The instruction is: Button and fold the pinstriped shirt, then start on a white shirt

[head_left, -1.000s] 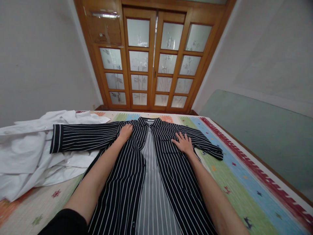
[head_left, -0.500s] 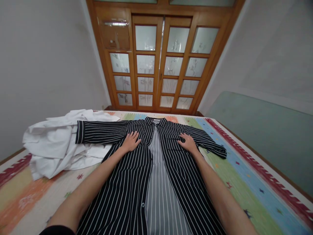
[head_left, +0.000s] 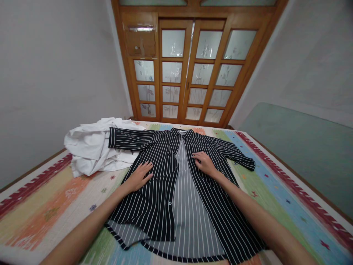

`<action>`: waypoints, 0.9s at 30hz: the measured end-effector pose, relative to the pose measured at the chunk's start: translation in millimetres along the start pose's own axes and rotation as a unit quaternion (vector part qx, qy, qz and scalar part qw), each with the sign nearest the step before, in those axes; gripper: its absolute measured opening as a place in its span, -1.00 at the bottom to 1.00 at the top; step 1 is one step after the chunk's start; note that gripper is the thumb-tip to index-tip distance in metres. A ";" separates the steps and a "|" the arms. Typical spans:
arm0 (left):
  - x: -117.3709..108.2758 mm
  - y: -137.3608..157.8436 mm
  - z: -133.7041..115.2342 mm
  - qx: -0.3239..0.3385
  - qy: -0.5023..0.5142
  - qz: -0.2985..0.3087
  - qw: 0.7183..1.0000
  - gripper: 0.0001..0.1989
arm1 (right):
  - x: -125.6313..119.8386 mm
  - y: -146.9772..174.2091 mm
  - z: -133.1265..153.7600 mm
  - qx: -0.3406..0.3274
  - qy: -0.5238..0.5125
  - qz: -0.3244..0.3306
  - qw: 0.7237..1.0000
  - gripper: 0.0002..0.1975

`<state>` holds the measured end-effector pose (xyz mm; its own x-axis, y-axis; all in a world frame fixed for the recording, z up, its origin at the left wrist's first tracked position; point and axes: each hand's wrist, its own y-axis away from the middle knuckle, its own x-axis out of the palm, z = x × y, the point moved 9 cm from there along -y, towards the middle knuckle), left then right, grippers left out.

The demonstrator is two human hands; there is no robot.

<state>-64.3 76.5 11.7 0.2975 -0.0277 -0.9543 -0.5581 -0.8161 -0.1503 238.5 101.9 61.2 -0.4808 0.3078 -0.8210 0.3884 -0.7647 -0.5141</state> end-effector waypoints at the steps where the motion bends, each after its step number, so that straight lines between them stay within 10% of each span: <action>1: -5.2 15.0 0.0 0.004 0.010 -0.012 1.000 -0.46 | -0.6 4.0 26.9 -0.036 -0.045 0.002 0.998 -0.75; 10: -44.2 138.8 30.0 -0.081 0.017 -0.095 0.992 -0.43 | 17.2 72.6 220.1 -0.241 -0.105 0.198 0.944 -0.52; 17: -66.3 182.8 38.8 -0.150 0.013 -0.174 0.973 -0.41 | 38.0 91.3 233.9 -0.239 -0.023 0.212 0.947 -0.91; 27: -70.8 188.0 35.5 -0.286 0.240 -0.151 0.915 -0.50 | 11.2 87.9 233.9 -0.174 -0.119 0.174 0.962 -0.88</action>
<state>-217.8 -54.5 41.8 0.7547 0.1113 -0.6466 0.0625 -0.9932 -0.0980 83.4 -94.3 64.8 -0.4239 -0.1018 -0.9000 0.7781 -0.5495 -0.3044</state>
